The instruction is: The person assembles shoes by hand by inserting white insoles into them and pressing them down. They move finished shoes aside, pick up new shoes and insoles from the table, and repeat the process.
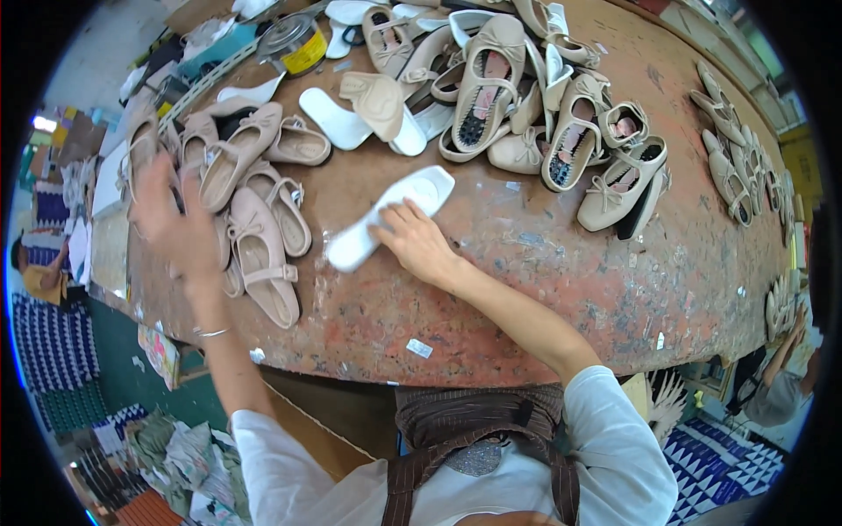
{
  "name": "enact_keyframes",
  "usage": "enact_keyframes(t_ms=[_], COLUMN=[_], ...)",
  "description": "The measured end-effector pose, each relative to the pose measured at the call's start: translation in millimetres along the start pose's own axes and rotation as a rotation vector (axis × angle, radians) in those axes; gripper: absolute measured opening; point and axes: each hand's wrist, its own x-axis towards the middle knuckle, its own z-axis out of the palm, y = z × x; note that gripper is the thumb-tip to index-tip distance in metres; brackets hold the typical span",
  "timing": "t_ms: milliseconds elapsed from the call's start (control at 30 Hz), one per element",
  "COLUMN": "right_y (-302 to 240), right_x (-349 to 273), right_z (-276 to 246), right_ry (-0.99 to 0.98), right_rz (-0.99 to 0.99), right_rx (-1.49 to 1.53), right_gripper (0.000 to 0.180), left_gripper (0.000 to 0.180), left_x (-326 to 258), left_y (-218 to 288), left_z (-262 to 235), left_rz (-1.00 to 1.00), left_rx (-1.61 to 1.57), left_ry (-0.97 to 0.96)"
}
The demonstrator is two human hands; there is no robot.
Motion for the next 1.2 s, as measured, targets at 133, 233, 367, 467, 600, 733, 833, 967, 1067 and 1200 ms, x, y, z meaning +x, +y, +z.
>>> enact_keyframes(t_ms=[133,233,367,467,600,733,833,967,1067,1200], right_y=[-8.9,-28.8,-35.7,-26.2,-27.5,-40.0,-55.1,-59.9,-56.0,-61.2], right_x=[-33.0,-79.6,-137.8,-192.9,-243.9,-254.9,-222.2,-201.7,-188.4,-163.1], right_z=[-50.3,-127.1,-213.7,-225.4,-240.5,-243.6,-226.2,-191.1,-159.7,-119.9], right_ry=[0.121,0.231,0.533,0.671,0.494,0.373,0.167,-0.002,-0.050,-0.065], right_rz=[0.017,0.449,1.022,0.976,1.014,1.136,0.632,0.307,0.173,0.119], right_rx=[0.143,0.395,0.955,1.285,0.948,0.895,0.350,0.136,0.187,0.340], right_gripper=[0.017,0.012,0.040,0.060,0.050,0.036,0.033,0.032,0.027,0.022], left_gripper=[0.040,0.034,0.015,0.015,0.017,0.015,0.019,0.054,0.066,0.079], left_x=[-20.0,-34.0,-17.8,-8.2,-43.2,-146.0,-204.7,-242.7,-257.1,-262.8], left_y=[140.1,201.6,211.6,190.9,177.6,166.6,154.6,168.2,178.9,174.2], left_z=[104.6,191.9,195.6,138.1,12.3,-36.0,-53.0,-82.5,-84.9,-84.7], left_rz=[-0.107,-0.069,-0.255,-0.153,-0.060,0.063,-0.084,-0.438,-0.536,-0.821], left_rx=[-0.709,-0.623,-0.513,-0.647,-0.729,-0.718,-0.464,-0.133,-0.210,-0.598], left_ry=[-0.569,-0.624,-0.390,-0.246,-0.777,-1.130,-0.860,-0.750,-0.777,-0.726])
